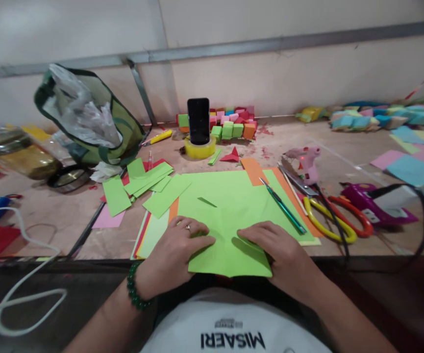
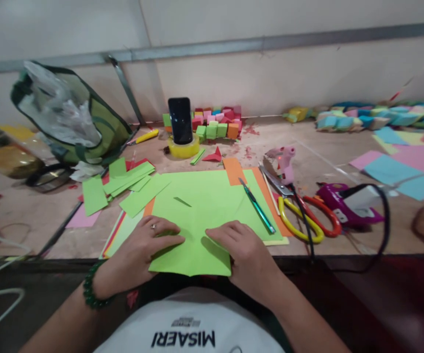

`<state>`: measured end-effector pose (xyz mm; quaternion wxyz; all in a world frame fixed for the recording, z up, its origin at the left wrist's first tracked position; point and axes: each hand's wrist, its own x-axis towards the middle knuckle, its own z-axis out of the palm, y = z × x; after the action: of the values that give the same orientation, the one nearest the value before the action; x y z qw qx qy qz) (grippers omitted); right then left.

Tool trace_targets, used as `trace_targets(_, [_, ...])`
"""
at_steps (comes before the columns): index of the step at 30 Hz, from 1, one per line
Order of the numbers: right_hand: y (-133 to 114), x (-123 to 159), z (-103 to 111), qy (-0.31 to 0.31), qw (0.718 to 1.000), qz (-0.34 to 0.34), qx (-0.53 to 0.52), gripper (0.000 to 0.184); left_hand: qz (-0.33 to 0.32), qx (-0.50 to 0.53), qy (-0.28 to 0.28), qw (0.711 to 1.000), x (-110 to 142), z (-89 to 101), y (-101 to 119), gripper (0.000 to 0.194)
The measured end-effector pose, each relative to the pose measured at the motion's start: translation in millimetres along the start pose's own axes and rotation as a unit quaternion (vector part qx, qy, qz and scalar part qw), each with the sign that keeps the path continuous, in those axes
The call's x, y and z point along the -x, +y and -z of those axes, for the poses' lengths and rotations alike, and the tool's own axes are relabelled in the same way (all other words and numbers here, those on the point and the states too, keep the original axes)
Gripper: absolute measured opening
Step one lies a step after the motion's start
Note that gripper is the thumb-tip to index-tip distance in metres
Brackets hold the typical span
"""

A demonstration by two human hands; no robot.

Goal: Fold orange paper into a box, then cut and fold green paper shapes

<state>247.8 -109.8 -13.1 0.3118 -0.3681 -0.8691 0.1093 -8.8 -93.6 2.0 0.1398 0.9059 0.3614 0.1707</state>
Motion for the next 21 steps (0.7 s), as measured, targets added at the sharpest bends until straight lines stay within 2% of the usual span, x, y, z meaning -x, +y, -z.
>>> trace_targets(2, [-0.5, -1.2, 0.1, -0.011, 1.0, -0.009, -0.011, 0.035, 0.022, 0.04, 0.022, 0.999, 0.3, -0.6, 0.4, 0.026])
trace_targets(4, [0.7, -2.4, -1.4, -0.003, 0.999, -0.04, -0.02, 0.028, 0.07, 0.085, 0.042, 0.993, -0.7, -1.6, 0.1, 0.021])
trace_targets(7, [3.9, -4.4, -6.1, 0.031, 0.988, -0.149, -0.029, 0.027, 0.171, 0.115, 0.058, 0.977, -4.7, -3.2, -1.1, 0.015])
trace_targets(10, [5.9, -6.5, -11.9, 0.044, 0.97, -0.235, -0.029, 0.047, 0.265, 0.11, 0.09, 0.954, -9.1, -6.8, -4.3, 0.012])
trace_targets(11, [6.0, -7.1, -13.8, 0.052, 0.968, -0.246, -0.009, 0.054, 0.283, 0.115, 0.103, 0.947, -10.1, -8.6, -5.6, 0.015])
trace_targets(12, [6.0, -7.7, -15.5, 0.061, 0.967, -0.246, 0.025, 0.059, 0.289, 0.117, 0.111, 0.944, -10.8, -10.6, -6.6, 0.026])
trace_targets(14, [5.4, -8.8, -18.1, 0.089, 0.963, -0.223, 0.121, 0.062, 0.276, 0.084, 0.116, 0.95, -11.2, -14.5, -7.2, 0.048])
trace_targets(15, [5.0, -9.3, -19.0, 0.104, 0.96, -0.2, 0.164, 0.058, 0.266, 0.04, 0.115, 0.956, -10.9, -16.3, -6.5, 0.054])
trace_targets(17, [4.0, -10.8, -19.9, 0.115, 0.961, -0.136, 0.21, 0.038, 0.236, -0.069, 0.117, 0.962, -9.9, -19.6, -2.8, 0.053])
trace_targets(19, [2.8, -12.6, -20.0, 0.086, 0.975, -0.04, 0.199, 0.023, 0.165, -0.148, 0.111, 0.969, -9.1, -22.2, 3.1, 0.047])
trace_targets(21, [2.1, -13.7, -19.6, 0.035, 0.985, 0.051, 0.16, 0.024, 0.071, -0.17, 0.074, 0.98, -8.9, -23.7, 9.3, 0.047])
